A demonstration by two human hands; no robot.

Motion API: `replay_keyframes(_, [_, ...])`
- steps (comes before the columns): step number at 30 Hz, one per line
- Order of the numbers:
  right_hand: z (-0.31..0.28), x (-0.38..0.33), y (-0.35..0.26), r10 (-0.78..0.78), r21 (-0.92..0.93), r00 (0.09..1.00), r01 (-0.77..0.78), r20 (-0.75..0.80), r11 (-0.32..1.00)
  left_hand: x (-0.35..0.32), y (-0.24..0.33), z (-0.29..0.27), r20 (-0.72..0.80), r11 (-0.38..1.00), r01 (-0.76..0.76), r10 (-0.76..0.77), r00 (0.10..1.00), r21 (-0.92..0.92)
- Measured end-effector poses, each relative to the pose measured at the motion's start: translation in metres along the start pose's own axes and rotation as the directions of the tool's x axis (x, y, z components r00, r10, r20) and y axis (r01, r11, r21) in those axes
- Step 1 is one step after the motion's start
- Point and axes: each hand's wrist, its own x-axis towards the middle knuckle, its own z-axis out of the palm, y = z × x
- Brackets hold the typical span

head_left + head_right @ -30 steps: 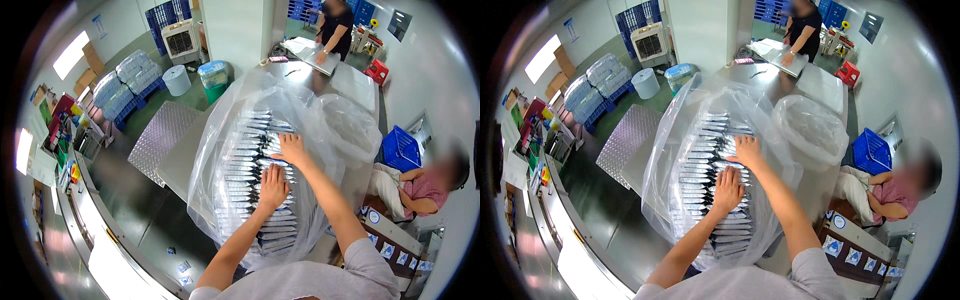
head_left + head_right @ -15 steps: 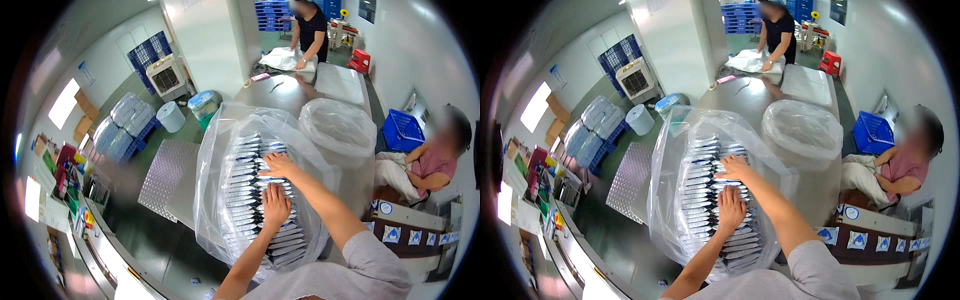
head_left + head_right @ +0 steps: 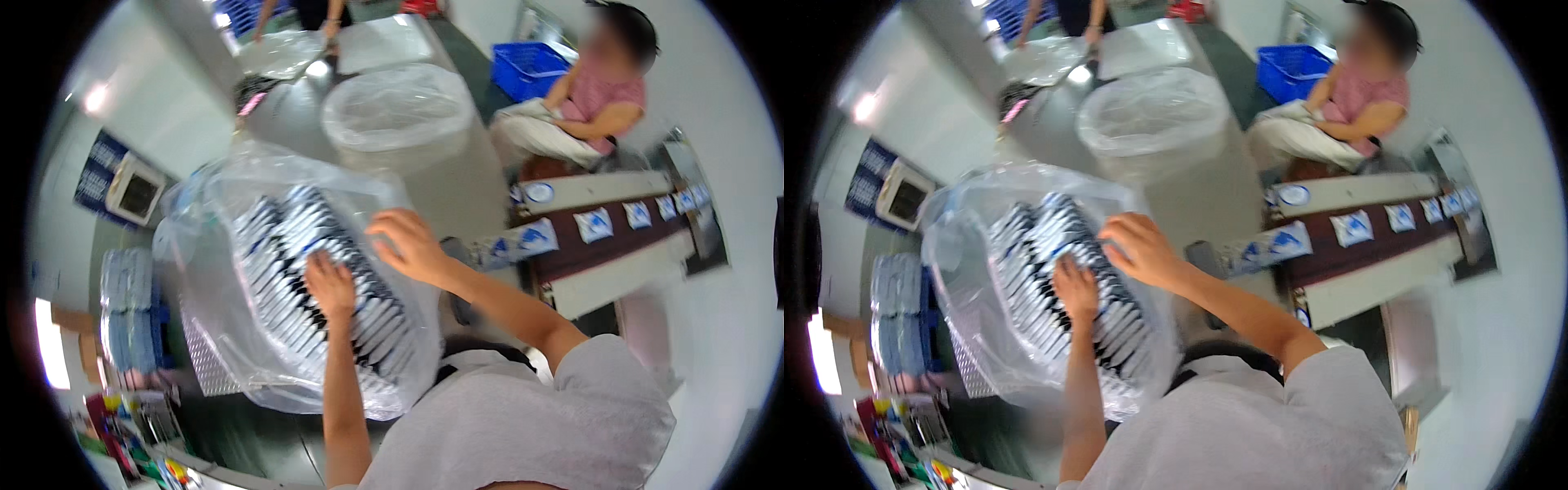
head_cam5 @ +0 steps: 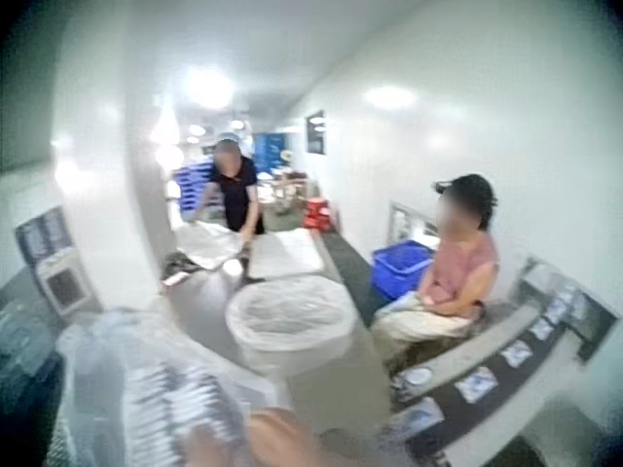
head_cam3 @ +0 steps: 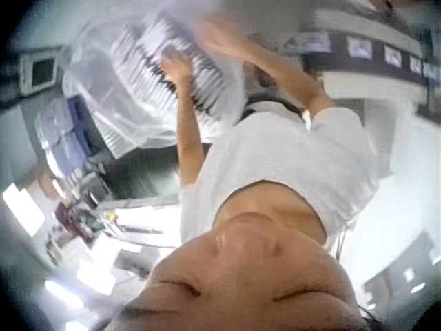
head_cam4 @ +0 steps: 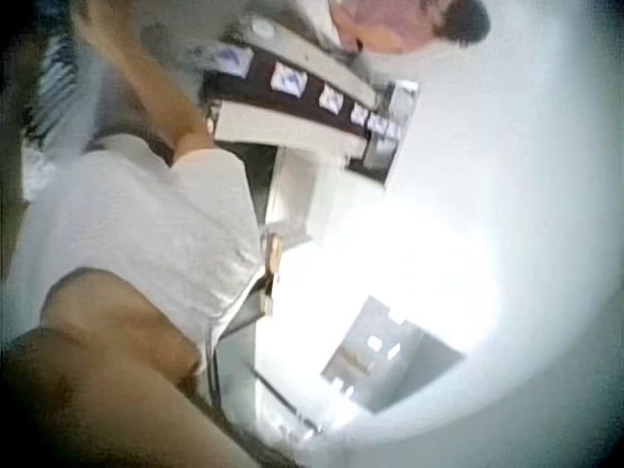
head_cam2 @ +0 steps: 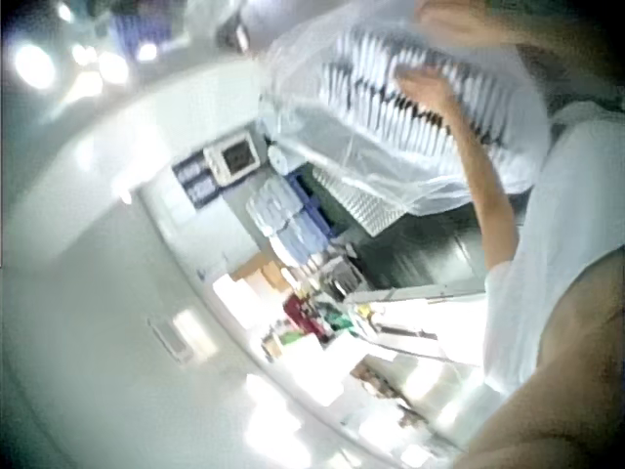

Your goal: The person picks small blue and white packets from a conveyor belt and places them into a large clear plastic bag by hand, then lifts the full bag and moves it to another table.

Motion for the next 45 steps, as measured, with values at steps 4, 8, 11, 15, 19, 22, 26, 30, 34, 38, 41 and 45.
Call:
replay_keyframes(4, [-0.098,-0.158,0.052,0.45,-0.147,0.884,-0.466,-0.129,0.873,0.004,0.011,0.015,-0.05,0.988,-0.124,0.129,0.99,0.092])
replay_keyframes(8, [-0.126,-0.345,0.081,0.782,-0.649,0.536,-0.479,0.318,0.591,0.006,0.015,0.016,-0.034,0.985,-0.146,0.15,0.988,0.088])
replay_keyframes(11, [-0.099,-0.445,0.084,0.772,-0.745,0.544,-0.353,0.328,0.566,0.007,0.014,0.019,-0.011,0.986,-0.146,0.147,0.989,0.082])
replay_keyframes(15, [-0.082,-0.45,0.086,0.798,-0.802,0.58,-0.393,0.164,0.45,0.005,0.003,0.021,0.055,0.984,-0.139,0.133,0.99,0.113])
replay_keyframes(19, [-0.095,-0.421,0.079,0.779,-0.787,0.584,-0.362,0.226,0.499,0.005,0.002,0.022,0.062,0.982,-0.144,0.137,0.989,0.12])
replay_keyframes(22, [-0.122,-0.386,0.092,0.819,-0.617,0.343,-0.54,0.459,0.572,0.005,0.005,0.019,0.066,0.983,-0.151,0.144,0.987,0.109])
replay_keyframes(26, [-0.197,-0.306,0.161,0.645,-0.332,0.695,-0.555,0.317,0.762,0.007,0.009,0.022,0.056,0.98,-0.183,0.179,0.982,0.082])
replay_keyframes(30, [-0.298,-0.226,0.213,0.724,-0.79,0.681,-0.383,0.109,0.478,0.006,0.003,0.018,0.072,0.98,-0.165,0.158,0.985,0.108])
replay_keyframes(34, [-0.324,-0.198,0.27,0.814,-0.835,0.294,-0.085,0.501,0.544,0.006,0.003,0.017,0.047,0.978,-0.178,0.174,0.984,0.111])
replay_keyframes(38, [-0.266,-0.143,0.296,0.418,-0.353,0.232,-0.274,0.878,0.894,0.006,0.006,0.012,0.038,0.982,-0.156,0.153,0.987,0.109])
replay_keyframes(41, [-0.182,-0.134,0.306,0.257,-0.157,0.239,-0.37,0.936,0.916,0.011,0.018,0.013,0.06,0.987,-0.152,0.149,0.987,0.058])
replay_keyframes(45, [-0.124,-0.13,0.259,0.414,-0.368,0.011,-0.433,0.91,0.823,0.007,0.015,0.005,0.073,0.989,-0.132,0.127,0.989,0.073])
